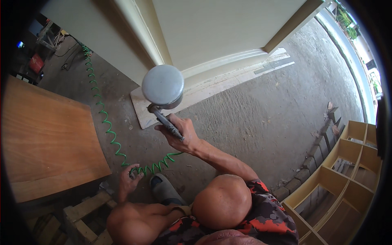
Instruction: The person pours liquid into the reservoir of a spray gun and then uses the spray gun to apply a finish to a wooden door panel.
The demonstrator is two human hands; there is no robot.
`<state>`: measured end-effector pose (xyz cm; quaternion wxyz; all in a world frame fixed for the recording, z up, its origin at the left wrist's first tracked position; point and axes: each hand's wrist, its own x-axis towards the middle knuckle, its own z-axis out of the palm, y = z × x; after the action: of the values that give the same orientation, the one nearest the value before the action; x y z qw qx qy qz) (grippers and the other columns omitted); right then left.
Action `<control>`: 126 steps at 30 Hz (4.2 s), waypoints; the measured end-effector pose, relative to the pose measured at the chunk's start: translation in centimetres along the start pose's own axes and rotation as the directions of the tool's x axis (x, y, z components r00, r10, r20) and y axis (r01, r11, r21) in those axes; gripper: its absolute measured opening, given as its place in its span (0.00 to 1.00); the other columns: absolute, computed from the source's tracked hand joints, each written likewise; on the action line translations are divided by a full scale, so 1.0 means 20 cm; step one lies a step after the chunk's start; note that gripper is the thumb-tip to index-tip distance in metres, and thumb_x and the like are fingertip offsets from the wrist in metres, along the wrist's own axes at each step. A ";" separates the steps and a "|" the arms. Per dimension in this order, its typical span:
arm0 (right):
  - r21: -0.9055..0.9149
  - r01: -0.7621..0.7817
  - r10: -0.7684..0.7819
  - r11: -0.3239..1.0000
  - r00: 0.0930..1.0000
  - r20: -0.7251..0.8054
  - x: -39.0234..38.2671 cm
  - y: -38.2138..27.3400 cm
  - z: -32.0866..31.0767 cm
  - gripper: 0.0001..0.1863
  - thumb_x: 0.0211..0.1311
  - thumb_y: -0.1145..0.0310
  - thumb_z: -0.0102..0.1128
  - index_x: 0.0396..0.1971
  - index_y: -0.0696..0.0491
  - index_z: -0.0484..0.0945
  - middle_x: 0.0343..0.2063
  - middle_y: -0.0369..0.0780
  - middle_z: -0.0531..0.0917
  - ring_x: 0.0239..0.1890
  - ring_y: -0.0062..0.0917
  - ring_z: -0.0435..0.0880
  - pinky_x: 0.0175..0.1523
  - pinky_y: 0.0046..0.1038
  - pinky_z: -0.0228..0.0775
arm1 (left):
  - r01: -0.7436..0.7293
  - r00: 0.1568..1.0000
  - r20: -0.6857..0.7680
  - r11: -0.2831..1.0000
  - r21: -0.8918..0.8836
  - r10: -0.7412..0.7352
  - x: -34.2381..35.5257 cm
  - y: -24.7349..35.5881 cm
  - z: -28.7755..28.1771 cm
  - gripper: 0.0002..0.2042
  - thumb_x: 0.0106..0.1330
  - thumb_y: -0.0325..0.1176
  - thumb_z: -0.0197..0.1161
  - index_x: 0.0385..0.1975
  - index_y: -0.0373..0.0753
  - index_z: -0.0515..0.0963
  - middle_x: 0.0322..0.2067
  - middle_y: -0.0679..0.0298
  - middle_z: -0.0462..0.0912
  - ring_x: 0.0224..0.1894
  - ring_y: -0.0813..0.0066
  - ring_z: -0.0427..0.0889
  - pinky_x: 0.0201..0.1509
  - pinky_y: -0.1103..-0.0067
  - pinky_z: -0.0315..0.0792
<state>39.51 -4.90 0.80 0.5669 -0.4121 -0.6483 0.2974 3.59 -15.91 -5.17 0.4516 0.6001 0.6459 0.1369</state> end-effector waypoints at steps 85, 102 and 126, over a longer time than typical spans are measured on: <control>-0.133 -0.468 0.297 0.874 0.730 -0.615 0.18 0.46 -1.90 0.21 0.76 0.57 0.71 0.26 0.57 0.80 0.14 0.29 0.73 0.16 0.14 0.70 0.22 0.30 0.59 | -0.112 0.958 0.231 0.963 -0.243 0.170 0.32 0.27 0.35 0.32 0.64 0.33 0.81 0.67 0.33 0.78 0.54 0.51 0.86 0.43 0.76 0.85 0.54 0.75 0.79; -0.256 -0.367 0.242 0.894 0.878 -0.414 0.04 0.26 -0.88 0.11 0.77 0.68 0.70 0.34 0.58 0.81 0.21 0.29 0.75 0.26 0.14 0.70 0.30 0.28 0.64 | -0.043 0.995 0.091 0.998 -0.052 0.048 0.14 0.07 0.14 0.29 0.62 0.37 0.81 0.63 0.37 0.82 0.36 0.72 0.78 0.35 0.84 0.72 0.39 0.81 0.70; 0.043 -0.118 0.119 0.992 0.993 -0.024 -0.11 0.04 0.16 0.15 0.69 0.67 0.78 0.38 0.57 0.76 0.26 0.51 0.83 0.27 0.52 0.86 0.30 0.44 0.74 | -0.089 0.996 0.003 0.996 -0.006 0.089 0.06 -0.17 0.02 0.29 0.62 0.40 0.81 0.63 0.39 0.83 0.51 0.64 0.90 0.37 0.80 0.78 0.45 0.77 0.77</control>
<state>36.63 -6.14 -1.41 0.5654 -0.4417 -0.6088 0.3385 1.81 -15.84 -8.22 0.4480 0.6270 0.6175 0.1578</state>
